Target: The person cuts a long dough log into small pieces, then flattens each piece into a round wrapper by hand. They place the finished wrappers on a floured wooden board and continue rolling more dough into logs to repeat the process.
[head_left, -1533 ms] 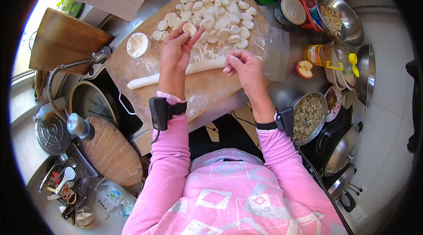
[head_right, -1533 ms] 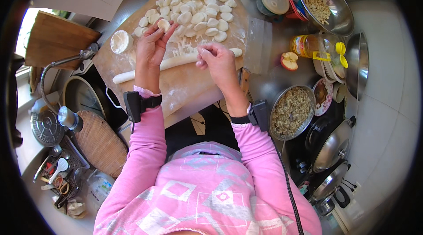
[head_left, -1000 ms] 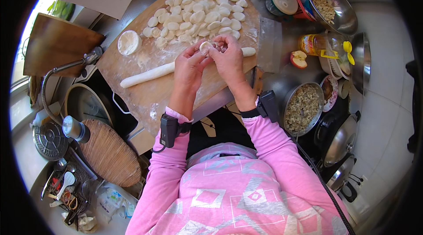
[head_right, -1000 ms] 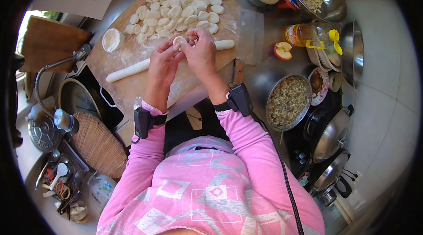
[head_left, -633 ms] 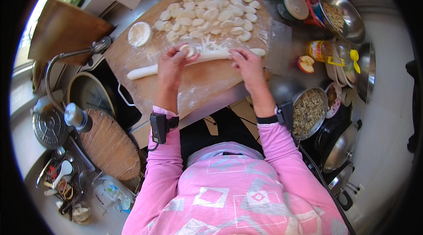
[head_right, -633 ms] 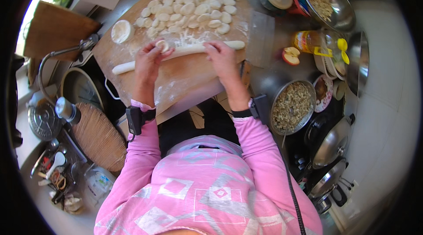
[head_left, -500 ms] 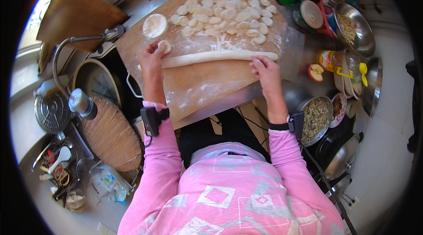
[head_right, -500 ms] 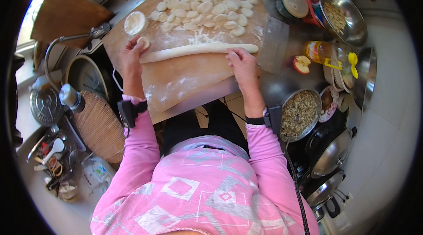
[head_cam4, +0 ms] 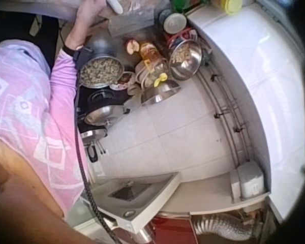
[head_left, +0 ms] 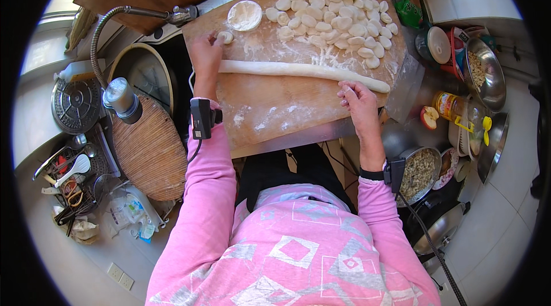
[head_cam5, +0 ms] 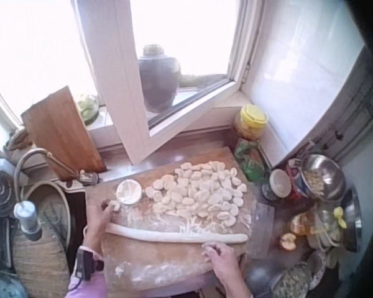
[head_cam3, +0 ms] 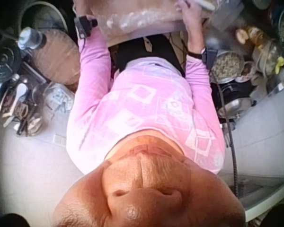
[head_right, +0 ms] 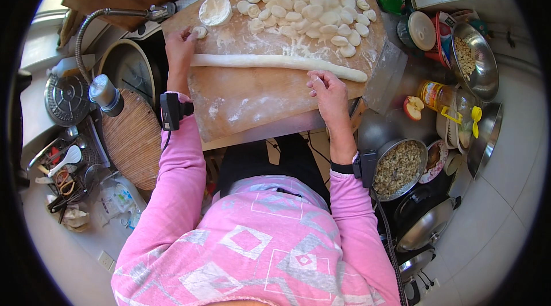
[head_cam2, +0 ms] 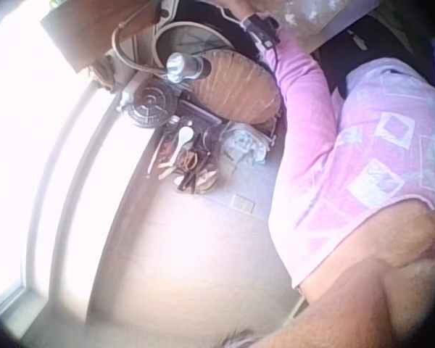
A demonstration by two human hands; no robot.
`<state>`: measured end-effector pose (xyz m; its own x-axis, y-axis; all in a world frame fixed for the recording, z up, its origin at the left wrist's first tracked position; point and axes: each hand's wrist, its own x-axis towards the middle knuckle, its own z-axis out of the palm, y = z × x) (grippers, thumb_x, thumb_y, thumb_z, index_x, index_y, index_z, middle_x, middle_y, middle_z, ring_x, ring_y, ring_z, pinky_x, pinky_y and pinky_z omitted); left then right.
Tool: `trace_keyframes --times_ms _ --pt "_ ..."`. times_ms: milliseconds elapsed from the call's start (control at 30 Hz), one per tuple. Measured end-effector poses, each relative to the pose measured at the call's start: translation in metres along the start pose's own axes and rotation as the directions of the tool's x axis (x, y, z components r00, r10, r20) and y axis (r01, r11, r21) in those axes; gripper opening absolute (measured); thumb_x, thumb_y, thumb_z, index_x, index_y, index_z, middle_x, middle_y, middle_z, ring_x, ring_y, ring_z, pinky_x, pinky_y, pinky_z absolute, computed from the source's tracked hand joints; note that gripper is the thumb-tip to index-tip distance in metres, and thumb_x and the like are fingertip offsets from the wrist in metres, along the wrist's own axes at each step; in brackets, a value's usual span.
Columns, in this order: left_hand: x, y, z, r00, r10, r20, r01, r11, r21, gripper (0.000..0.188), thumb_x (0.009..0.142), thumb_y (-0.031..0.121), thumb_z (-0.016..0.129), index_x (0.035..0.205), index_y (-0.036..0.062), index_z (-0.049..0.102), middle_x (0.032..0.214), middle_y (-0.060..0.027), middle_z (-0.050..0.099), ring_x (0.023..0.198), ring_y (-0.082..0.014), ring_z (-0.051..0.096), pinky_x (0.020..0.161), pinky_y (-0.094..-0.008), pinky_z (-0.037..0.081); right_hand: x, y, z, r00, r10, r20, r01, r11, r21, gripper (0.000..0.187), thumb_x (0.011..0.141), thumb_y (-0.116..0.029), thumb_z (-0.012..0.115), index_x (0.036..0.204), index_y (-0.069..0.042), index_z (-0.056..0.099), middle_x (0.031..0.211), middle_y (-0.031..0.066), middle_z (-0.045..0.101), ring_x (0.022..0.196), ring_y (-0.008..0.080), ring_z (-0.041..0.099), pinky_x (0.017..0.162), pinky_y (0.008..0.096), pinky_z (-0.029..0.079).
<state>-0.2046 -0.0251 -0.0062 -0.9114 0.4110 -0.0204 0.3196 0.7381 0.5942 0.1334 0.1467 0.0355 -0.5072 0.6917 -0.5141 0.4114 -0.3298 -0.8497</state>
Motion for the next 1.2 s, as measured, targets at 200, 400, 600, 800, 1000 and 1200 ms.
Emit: trace_keyframes --times_ms 200,400,600,800,1000,1200 --pt "0.0 -0.002 0.013 0.97 0.241 -0.011 -0.233 0.948 0.218 0.038 0.08 0.022 0.077 0.111 0.0018 0.072 0.107 -0.0192 0.065 0.101 -0.037 0.062 0.092 -0.0435 0.05 -0.001 0.005 0.002 1.0 -0.012 0.021 0.013 0.999 -0.048 0.018 0.1 -0.016 0.059 0.109 -0.005 0.07 0.085 -0.0011 0.065 0.068 0.0046 0.054 0.06 0.0185 0.041" --pt "0.016 -0.015 0.008 0.974 0.222 -0.041 -0.203 0.941 0.273 0.035 0.087 0.028 0.07 0.111 0.0026 0.072 0.109 -0.0194 0.064 0.104 -0.0384 0.06 0.093 -0.0436 0.049 0.0 0.005 0.003 0.999 0.014 0.029 -0.013 0.998 -0.067 0.018 0.1 -0.015 0.059 0.11 -0.005 0.07 0.085 -0.0011 0.065 0.067 0.0047 0.054 0.06 0.0187 0.041" --pt "0.045 -0.022 0.021 0.941 0.323 -0.104 -0.262 0.886 0.382 0.054 0.099 0.04 0.05 0.141 0.0065 0.053 0.143 -0.0211 0.051 0.131 -0.039 0.045 0.113 -0.0451 0.031 0.0 0.008 0.009 0.999 -0.015 0.039 0.017 0.999 -0.044 0.018 0.099 -0.016 0.06 0.11 -0.005 0.07 0.085 -0.0005 0.065 0.067 0.005 0.055 0.06 0.0189 0.042" --pt "0.034 -0.023 0.045 0.968 0.242 -0.065 -0.177 0.844 0.506 0.065 0.1 0.049 0.044 0.155 0.0156 0.035 0.162 -0.015 0.028 0.147 -0.0404 0.025 0.118 -0.0642 0.013 -0.004 0.012 0.02 0.996 0.078 0.049 -0.076 0.996 -0.042 0.019 0.096 -0.008 0.058 0.109 0.001 0.068 0.093 0.0036 0.068 0.08 0.009 0.064 0.065 0.0237 0.051" --pt "0.042 -0.034 0.049 0.984 0.175 -0.041 -0.128 0.843 0.523 0.063 0.102 0.05 0.04 0.153 0.0131 0.038 0.159 -0.0164 0.035 0.148 -0.039 0.024 0.119 -0.0607 0.015 -0.011 0.007 0.024 0.995 0.012 0.099 -0.011 1.0 -0.014 0.019 0.096 -0.008 0.057 0.11 0.0 0.068 0.092 0.0033 0.068 0.08 0.0095 0.064 0.066 0.0239 0.052" --pt "0.071 -0.055 0.01 0.986 -0.105 0.132 0.165 0.761 -0.627 0.055 0.103 0.041 0.043 0.137 0.001 0.058 0.136 -0.0206 0.06 0.131 -0.0334 0.051 0.113 -0.0358 0.033 -0.016 0.017 0.012 0.995 -0.019 0.1 0.023 0.999 -0.034 0.019 0.095 -0.008 0.058 0.109 -0.001 0.068 0.092 0.0039 0.069 0.078 0.01 0.065 0.065 0.0241 0.052"
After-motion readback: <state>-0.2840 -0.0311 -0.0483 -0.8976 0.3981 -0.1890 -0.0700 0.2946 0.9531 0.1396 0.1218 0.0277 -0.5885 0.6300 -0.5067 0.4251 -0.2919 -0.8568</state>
